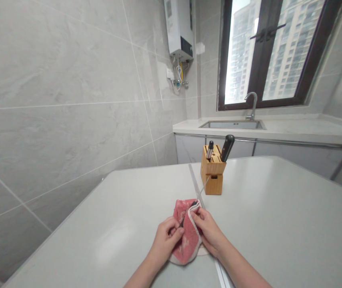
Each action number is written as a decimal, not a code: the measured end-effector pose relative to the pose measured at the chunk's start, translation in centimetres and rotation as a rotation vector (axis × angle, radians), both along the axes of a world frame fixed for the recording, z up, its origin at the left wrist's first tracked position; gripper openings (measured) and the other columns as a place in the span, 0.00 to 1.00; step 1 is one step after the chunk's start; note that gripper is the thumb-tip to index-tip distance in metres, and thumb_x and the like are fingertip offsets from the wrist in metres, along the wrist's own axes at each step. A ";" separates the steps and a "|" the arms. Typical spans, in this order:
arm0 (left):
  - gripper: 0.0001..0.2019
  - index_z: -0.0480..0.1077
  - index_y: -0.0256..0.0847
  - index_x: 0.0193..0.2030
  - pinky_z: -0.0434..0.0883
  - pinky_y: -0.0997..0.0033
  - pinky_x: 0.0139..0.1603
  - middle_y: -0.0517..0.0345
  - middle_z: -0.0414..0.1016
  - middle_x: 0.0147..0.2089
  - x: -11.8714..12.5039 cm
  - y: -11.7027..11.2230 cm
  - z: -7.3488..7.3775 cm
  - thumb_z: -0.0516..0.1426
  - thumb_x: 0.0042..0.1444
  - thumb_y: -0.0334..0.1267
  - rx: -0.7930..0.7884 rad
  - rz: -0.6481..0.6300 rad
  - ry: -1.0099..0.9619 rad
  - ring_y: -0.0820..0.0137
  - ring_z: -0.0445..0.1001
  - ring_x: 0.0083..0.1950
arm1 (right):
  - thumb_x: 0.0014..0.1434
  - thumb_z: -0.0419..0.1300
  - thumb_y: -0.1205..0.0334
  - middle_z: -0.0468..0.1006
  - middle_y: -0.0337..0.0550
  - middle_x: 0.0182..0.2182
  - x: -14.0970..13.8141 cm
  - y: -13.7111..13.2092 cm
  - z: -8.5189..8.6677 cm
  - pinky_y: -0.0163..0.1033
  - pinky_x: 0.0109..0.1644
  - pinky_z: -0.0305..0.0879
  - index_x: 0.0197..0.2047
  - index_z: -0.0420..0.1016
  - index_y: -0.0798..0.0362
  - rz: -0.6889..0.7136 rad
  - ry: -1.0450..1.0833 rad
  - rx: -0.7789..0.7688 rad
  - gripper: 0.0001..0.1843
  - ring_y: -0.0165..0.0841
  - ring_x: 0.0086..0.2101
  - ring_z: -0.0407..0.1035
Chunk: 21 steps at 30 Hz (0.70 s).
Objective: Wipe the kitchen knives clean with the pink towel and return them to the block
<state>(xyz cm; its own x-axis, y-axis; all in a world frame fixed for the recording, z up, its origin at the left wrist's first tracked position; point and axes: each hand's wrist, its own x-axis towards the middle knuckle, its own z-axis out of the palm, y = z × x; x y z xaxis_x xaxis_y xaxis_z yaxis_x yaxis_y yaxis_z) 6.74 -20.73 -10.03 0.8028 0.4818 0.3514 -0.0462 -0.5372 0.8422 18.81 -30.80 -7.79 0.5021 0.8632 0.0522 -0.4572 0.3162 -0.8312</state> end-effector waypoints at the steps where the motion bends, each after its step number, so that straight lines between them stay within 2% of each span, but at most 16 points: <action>1: 0.20 0.59 0.38 0.22 0.53 0.75 0.28 0.63 0.57 0.24 0.0 0.0 0.0 0.52 0.54 0.53 -0.002 0.000 -0.001 0.73 0.55 0.27 | 0.49 0.65 0.57 0.79 0.43 0.32 0.1 0.0 0.0 0.37 0.40 0.64 0.37 0.73 0.55 0.000 0.011 0.009 0.13 0.34 0.34 0.71; 6: 0.20 0.57 0.38 0.22 0.51 0.75 0.27 0.64 0.54 0.23 0.0 -0.1 0.1 0.54 0.52 0.52 -0.002 0.008 0.001 0.74 0.53 0.26 | 0.51 0.63 0.57 0.79 0.44 0.33 0.4 0.1 -0.3 0.37 0.38 0.66 0.39 0.72 0.55 -0.037 0.031 0.025 0.14 0.34 0.32 0.72; 14: 0.20 0.56 0.38 0.22 0.50 0.75 0.26 0.65 0.52 0.22 0.0 -0.1 0.3 0.56 0.51 0.51 -0.019 0.004 -0.004 0.75 0.51 0.25 | 0.52 0.62 0.57 0.78 0.45 0.37 0.4 0.1 -0.4 0.38 0.38 0.66 0.43 0.69 0.54 -0.023 0.043 0.028 0.16 0.36 0.36 0.72; 21: 0.16 0.63 0.36 0.25 0.52 0.76 0.26 0.63 0.56 0.24 -0.2 -0.8 1.0 0.54 0.54 0.47 -0.026 -0.023 0.006 0.74 0.53 0.26 | 0.54 0.60 0.56 0.78 0.42 0.34 0.5 0.1 -0.5 0.35 0.36 0.65 0.41 0.69 0.53 -0.035 0.054 0.041 0.12 0.34 0.36 0.71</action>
